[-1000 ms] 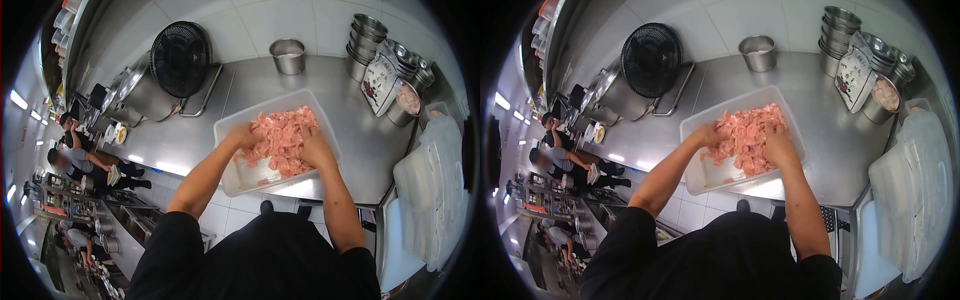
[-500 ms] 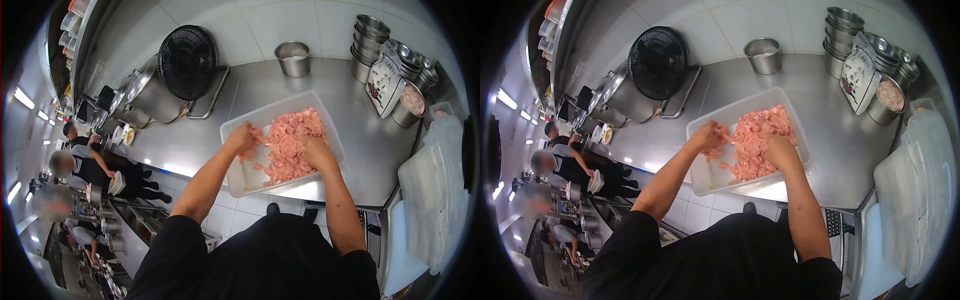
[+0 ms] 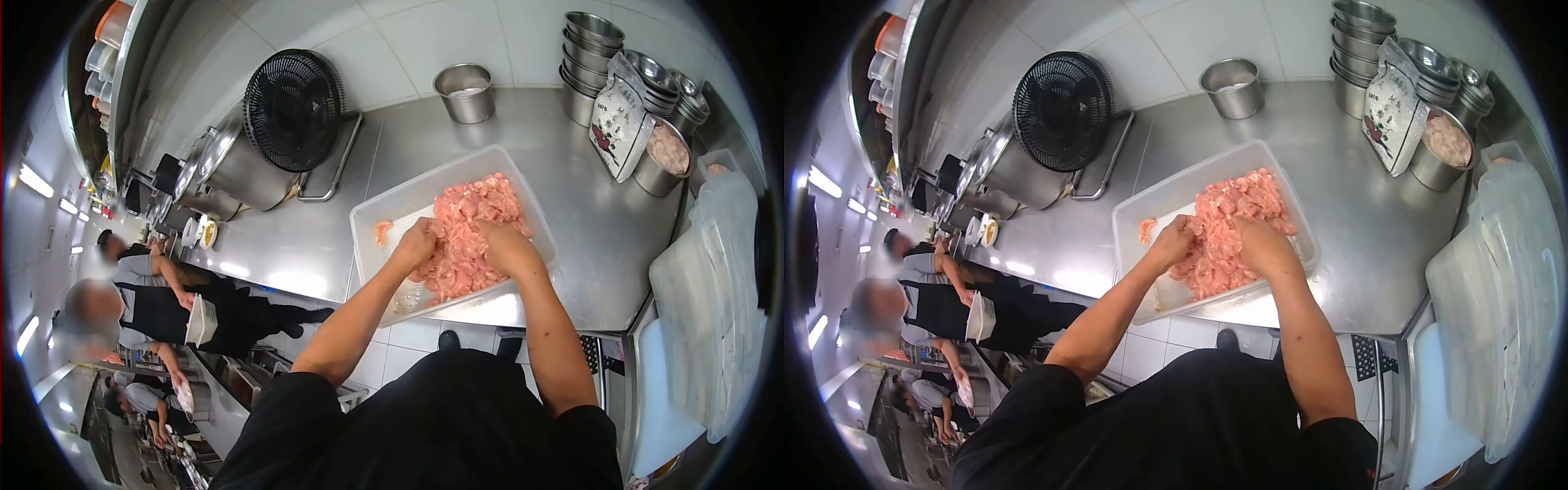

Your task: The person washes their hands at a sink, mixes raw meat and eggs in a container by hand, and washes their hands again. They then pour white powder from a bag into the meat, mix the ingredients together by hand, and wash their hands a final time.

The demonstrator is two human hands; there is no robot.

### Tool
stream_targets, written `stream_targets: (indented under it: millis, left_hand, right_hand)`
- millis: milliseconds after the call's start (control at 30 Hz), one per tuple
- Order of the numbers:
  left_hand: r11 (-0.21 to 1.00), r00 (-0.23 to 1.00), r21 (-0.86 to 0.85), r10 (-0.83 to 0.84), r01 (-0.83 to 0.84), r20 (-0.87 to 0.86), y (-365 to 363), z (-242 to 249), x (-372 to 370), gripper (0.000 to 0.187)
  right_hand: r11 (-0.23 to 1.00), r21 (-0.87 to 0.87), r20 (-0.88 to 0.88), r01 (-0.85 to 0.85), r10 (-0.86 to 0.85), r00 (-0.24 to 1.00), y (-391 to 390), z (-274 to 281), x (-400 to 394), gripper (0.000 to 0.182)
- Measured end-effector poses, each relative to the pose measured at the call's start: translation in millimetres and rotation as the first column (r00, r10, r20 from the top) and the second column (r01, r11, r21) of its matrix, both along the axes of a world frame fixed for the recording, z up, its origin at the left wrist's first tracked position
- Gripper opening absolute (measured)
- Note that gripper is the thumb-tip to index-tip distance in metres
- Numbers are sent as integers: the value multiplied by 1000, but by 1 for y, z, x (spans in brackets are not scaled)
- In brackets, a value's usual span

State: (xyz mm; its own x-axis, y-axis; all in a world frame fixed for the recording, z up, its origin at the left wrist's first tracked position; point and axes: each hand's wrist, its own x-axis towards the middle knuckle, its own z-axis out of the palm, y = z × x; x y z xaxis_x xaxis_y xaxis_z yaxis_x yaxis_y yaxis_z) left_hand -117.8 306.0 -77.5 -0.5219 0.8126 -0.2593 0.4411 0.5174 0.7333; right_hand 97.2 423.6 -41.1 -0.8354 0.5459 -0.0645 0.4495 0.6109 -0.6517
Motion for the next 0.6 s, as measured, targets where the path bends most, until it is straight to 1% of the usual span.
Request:
stream_targets:
  millis: [33,67,100,167,200,233,333,433,533,600]
  left_hand:
    - [997,989,-64,-57,49,-139,-2,10,5,34]
    - [978,942,-137,-191,158,-277,-2,2,3,34]
    - [943,859,-222,-321,249,-398,-1,-12,2,34]
    - [920,794,-253,-386,298,-469,1,-8,17,32]
    - [943,839,-190,-330,272,-432,0,18,40,31]
    - [962,879,-128,-274,243,-390,0,32,54,30]
    - [962,880,22,-240,273,-410,1,29,61,29]
    - [967,884,-31,-242,251,-400,11,37,65,31]
    - [973,917,-128,-223,191,-331,23,38,63,36]
    - [979,937,-118,-197,169,-288,22,38,61,37]
  right_hand:
    - [1000,10,3,-3,3,1000,0,-1,-1,53]
    - [1000,22,-3,-5,5,1000,1,-3,-1,53]
    - [999,35,-8,-9,9,1000,1,-5,-1,52]
    - [999,50,-1,2,-2,1000,0,-3,-2,53]
    - [999,51,13,18,-19,1000,-3,2,-1,53]
    - [998,51,28,35,-37,999,-4,6,0,54]
    - [998,52,120,20,-26,992,-5,15,0,50]
    - [997,71,120,-38,29,992,-1,12,-1,45]
    - [994,96,53,-61,56,997,0,6,1,40]
    - [996,94,2,-8,7,1000,-2,6,2,44]
